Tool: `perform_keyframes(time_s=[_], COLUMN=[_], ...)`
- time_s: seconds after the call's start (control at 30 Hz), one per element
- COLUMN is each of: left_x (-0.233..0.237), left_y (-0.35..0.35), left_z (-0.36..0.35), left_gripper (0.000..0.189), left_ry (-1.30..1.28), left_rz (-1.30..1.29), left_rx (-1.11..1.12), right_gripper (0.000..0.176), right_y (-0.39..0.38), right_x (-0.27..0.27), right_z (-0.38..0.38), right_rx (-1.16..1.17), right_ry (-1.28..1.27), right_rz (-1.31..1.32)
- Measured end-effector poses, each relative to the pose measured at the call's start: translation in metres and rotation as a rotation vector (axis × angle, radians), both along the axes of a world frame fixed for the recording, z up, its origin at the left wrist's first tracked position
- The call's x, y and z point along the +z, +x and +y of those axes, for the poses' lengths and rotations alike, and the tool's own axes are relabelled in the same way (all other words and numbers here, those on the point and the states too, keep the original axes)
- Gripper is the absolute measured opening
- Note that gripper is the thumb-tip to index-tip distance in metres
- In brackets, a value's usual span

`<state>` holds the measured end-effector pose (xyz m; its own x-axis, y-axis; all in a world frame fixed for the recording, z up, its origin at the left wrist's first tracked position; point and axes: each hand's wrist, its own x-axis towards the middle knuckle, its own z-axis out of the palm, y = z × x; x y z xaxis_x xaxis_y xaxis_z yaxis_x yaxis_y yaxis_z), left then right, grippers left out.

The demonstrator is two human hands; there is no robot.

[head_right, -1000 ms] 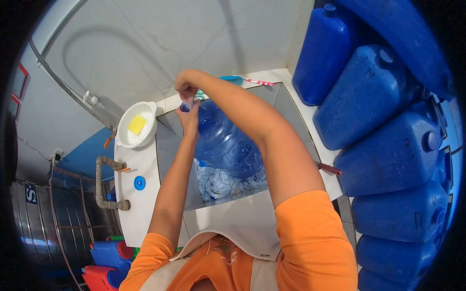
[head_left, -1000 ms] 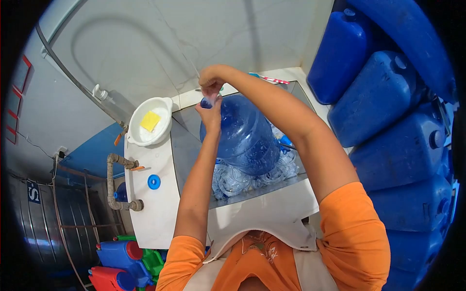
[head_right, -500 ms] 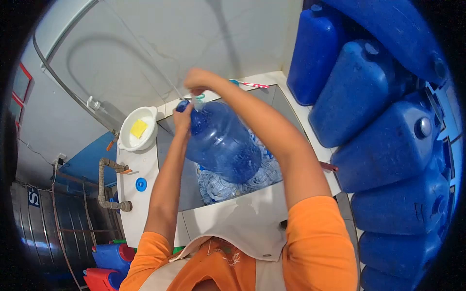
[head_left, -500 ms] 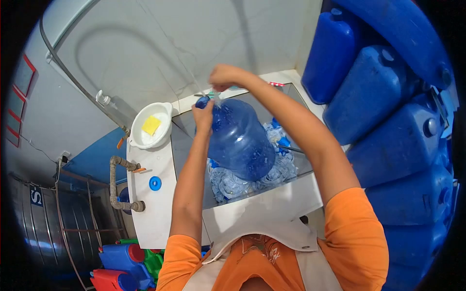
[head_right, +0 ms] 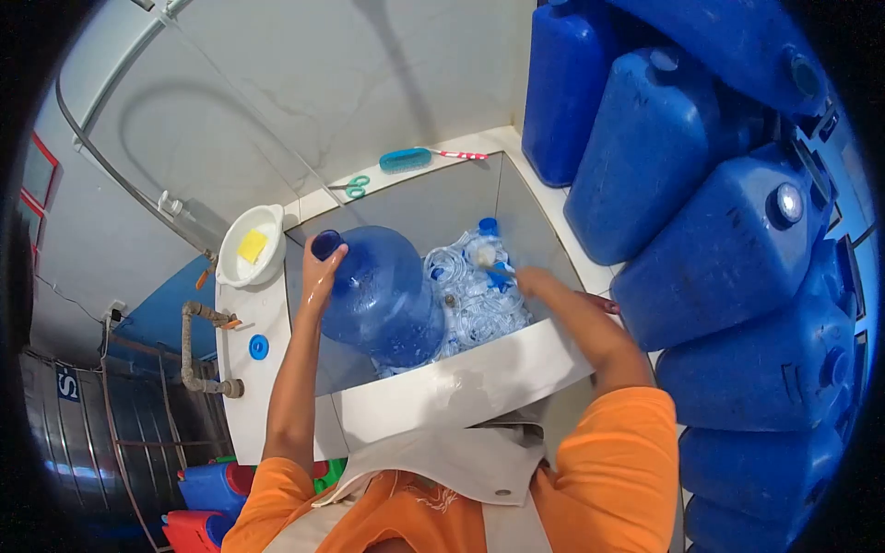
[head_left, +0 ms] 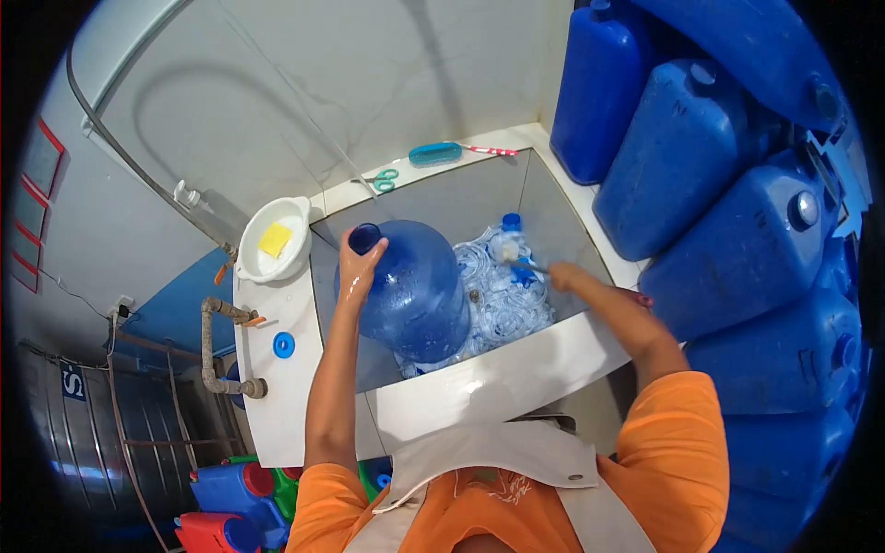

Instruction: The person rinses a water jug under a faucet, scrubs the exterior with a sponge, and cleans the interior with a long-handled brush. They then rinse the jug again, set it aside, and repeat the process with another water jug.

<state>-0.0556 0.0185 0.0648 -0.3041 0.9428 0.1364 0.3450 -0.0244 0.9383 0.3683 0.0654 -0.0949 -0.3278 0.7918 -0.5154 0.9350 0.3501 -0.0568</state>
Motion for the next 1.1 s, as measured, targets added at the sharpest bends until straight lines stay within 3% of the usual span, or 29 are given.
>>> perform_keyframes(time_s=[0.03, 0.1, 0.13, 0.2, 0.3, 0.33, 0.4, 0.5, 0.57, 0.67, 0.8, 0.87, 1.0, 1.1], left_x=[-0.01, -0.049, -0.046, -0.033, -0.032, -0.032, -0.029, -0.024, -0.029, -0.032, -0.035, -0.016, 0.034, 0.066], left_y=[0.0, -0.011, -0.009, 0.005, 0.014, 0.017, 0.023, 0.019, 0.011, 0.0, -0.003, -0.003, 0.015, 0.029], left_z=[-0.013, -0.022, -0.029, -0.042, -0.043, -0.043, -0.042, -0.037, -0.034, -0.028, -0.015, -0.007, 0.003, -0.002], left_gripper=[0.062, 0.064, 0.064, 0.063, 0.069, 0.072, 0.076, 0.073, 0.066, 0.063, 0.068, 0.069, 0.063, 0.062], left_ry=[0.022, 0.029, 0.03, -0.057, -0.061, -0.04, -0.066, -0.103, -0.063, -0.086, -0.011, -0.085, 0.047, 0.255], left_rz=[-0.011, 0.012, 0.007, 0.027, 0.037, 0.067, -0.014, -0.06, 0.021, -0.173, -0.407, -0.514, -0.29, -0.077], left_rx=[-0.058, -0.257, -0.247, -0.246, -0.29, -0.304, -0.318, -0.293, -0.383, -0.509, -0.528, -0.487, -0.419, -0.555], right_gripper=[0.031, 0.019, 0.019, 0.018, 0.025, 0.025, 0.03, 0.034, 0.033, 0.033, 0.035, 0.034, 0.033, 0.031], right_y=[0.0, 0.0, 0.002, 0.01, 0.016, 0.015, 0.02, 0.022, 0.019, 0.007, -0.03, -0.043, -0.068, -0.089], right_x=[0.0, 0.078, 0.097, 0.118, 0.139, 0.139, 0.138, 0.17, 0.205, 0.278, 0.34, 0.363, 0.419, 0.435], right_z=[0.012, -0.015, -0.025, -0.042, -0.076, -0.087, -0.109, -0.141, -0.159, -0.183, -0.205, -0.208, -0.21, -0.207], right_rx=[0.013, -0.512, -0.501, -0.742, -0.874, -0.867, -0.569, -0.468, -0.474, -0.471, -0.242, -0.173, -0.104, 0.034], right_ry=[-0.011, -0.186, -0.187, -0.383, -0.455, -0.446, -0.096, -0.045, 0.227, 0.277, 0.296, 0.336, 0.333, 0.402], right_rz=[0.052, 0.498, 0.492, 0.805, 0.858, 0.854, 0.615, 0.696, 0.682, 0.818, 0.588, 0.524, 0.235, 0.134])
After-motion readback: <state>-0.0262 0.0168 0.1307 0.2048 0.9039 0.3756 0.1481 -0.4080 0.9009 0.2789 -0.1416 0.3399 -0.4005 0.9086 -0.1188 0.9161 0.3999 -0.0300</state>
